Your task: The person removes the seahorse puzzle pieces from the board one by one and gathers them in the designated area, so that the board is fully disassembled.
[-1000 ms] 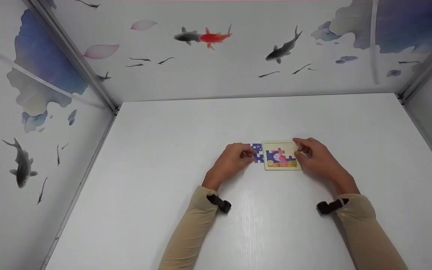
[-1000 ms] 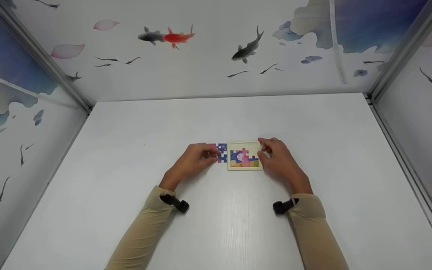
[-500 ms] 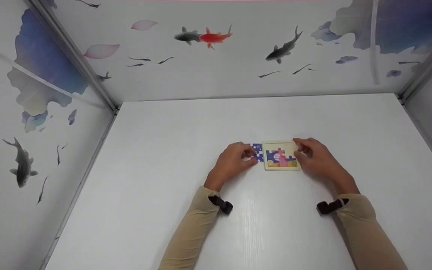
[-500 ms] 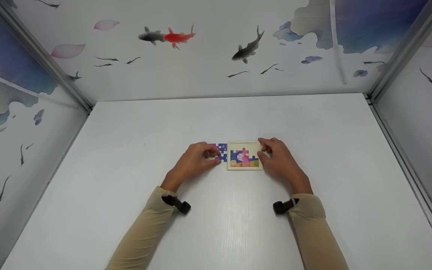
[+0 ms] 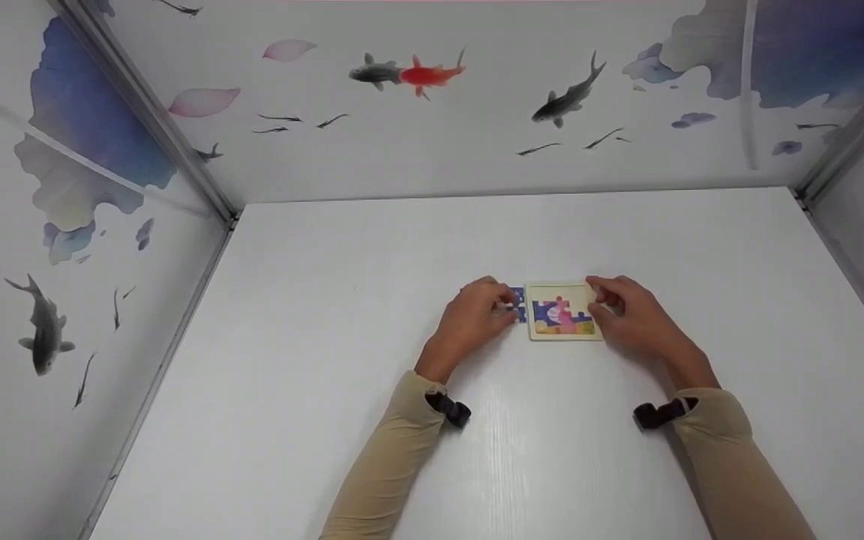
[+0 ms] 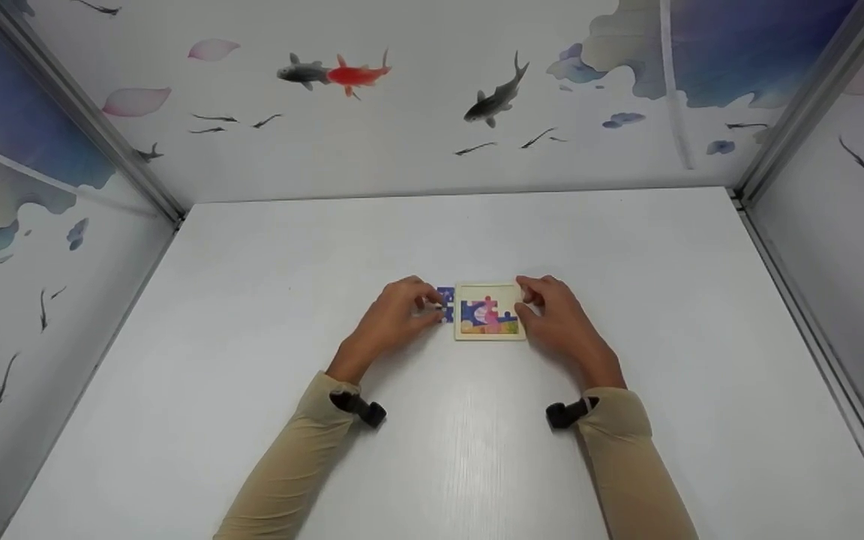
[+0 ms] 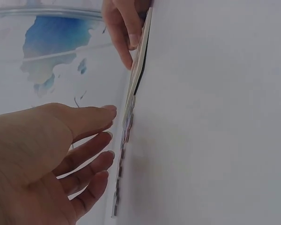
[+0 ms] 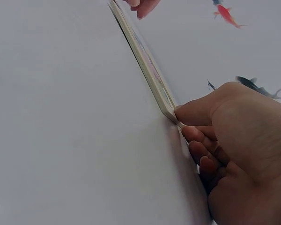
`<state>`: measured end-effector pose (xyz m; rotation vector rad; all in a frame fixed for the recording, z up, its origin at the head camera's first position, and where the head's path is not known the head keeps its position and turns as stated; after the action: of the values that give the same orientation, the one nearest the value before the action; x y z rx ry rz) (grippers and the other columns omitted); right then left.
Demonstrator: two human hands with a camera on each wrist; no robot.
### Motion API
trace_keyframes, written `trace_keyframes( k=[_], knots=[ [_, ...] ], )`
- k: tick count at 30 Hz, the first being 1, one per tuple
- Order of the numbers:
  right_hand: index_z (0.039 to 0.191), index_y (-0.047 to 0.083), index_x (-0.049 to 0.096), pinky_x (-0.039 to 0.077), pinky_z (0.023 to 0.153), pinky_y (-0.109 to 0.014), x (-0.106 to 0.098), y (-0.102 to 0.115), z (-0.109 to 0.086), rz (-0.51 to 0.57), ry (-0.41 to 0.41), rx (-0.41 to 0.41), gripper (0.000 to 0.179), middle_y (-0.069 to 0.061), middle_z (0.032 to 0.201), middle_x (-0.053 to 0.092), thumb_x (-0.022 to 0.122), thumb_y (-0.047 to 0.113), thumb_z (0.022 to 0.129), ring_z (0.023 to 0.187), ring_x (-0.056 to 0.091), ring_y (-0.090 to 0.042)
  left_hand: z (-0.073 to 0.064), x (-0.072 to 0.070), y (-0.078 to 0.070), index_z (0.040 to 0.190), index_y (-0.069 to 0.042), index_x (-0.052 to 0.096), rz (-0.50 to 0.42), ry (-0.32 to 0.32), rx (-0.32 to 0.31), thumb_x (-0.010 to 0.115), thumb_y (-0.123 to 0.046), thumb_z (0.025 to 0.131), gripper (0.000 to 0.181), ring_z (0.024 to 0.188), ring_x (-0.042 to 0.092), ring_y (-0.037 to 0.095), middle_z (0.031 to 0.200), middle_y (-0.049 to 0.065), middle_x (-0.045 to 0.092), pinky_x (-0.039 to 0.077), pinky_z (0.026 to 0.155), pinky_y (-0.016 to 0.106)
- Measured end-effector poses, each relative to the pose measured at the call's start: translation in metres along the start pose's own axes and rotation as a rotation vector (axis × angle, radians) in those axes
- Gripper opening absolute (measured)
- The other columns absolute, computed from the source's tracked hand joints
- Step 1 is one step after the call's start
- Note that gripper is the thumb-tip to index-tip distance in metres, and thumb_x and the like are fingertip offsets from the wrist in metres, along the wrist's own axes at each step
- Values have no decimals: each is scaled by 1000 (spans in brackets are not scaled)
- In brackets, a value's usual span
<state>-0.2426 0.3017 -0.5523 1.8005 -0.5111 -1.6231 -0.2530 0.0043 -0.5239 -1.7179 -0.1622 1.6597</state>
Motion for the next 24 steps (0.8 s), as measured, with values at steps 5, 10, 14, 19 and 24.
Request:
trace_keyframes(
  k=[5, 10, 14, 19, 24],
  knots=[
    [162, 10, 50, 42, 102, -45, -1, 3, -1, 8, 6, 6, 55, -10, 119, 56, 62, 21, 110, 114, 50, -27, 6, 9, -13, 121, -15, 81, 0, -10, 60, 78, -23, 102, 21, 106, 70, 15, 117, 4, 73, 58, 92, 26],
    [162, 10, 50, 41, 98, -41, -1, 1, 0, -7, 1, -7, 54, -9, 119, 57, 62, 23, 110, 112, 50, -25, 13, 21, -29, 122, -15, 80, -25, 1, 72, 77, -23, 103, 22, 106, 69, 14, 120, 3, 74, 57, 95, 26],
    [160, 9, 53, 41, 94, -34, -1, 0, 1, -12, -14, -33, 52, -8, 117, 59, 63, 20, 110, 109, 51, -24, 20, 30, -40, 128, -11, 77, -88, 27, 80, 76, -22, 103, 27, 113, 69, 16, 124, 5, 74, 55, 101, 24],
    [158, 7, 55, 42, 92, -32, -2, 0, 1, -7, -20, -50, 52, -10, 116, 60, 64, 19, 109, 107, 51, -24, 21, 41, -45, 133, -10, 72, -134, 53, 49, 73, -22, 105, 31, 115, 65, 14, 128, 5, 68, 53, 104, 21],
    [158, 8, 56, 43, 92, -32, -2, 0, 1, -13, -20, -47, 51, -10, 116, 61, 65, 19, 109, 106, 52, -25, 18, 44, -47, 138, -12, 69, -133, 76, 12, 72, -22, 106, 33, 115, 60, 9, 129, 2, 63, 51, 107, 20]
  ],
)
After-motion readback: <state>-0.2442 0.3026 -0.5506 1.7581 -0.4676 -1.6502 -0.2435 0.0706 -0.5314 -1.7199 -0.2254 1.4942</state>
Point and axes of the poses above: each hand's wrist, its own z-axis towards the middle knuckle, its own x-axis out of the palm, y = z × x, the point moved 1 cm from there along z, towards the middle knuckle
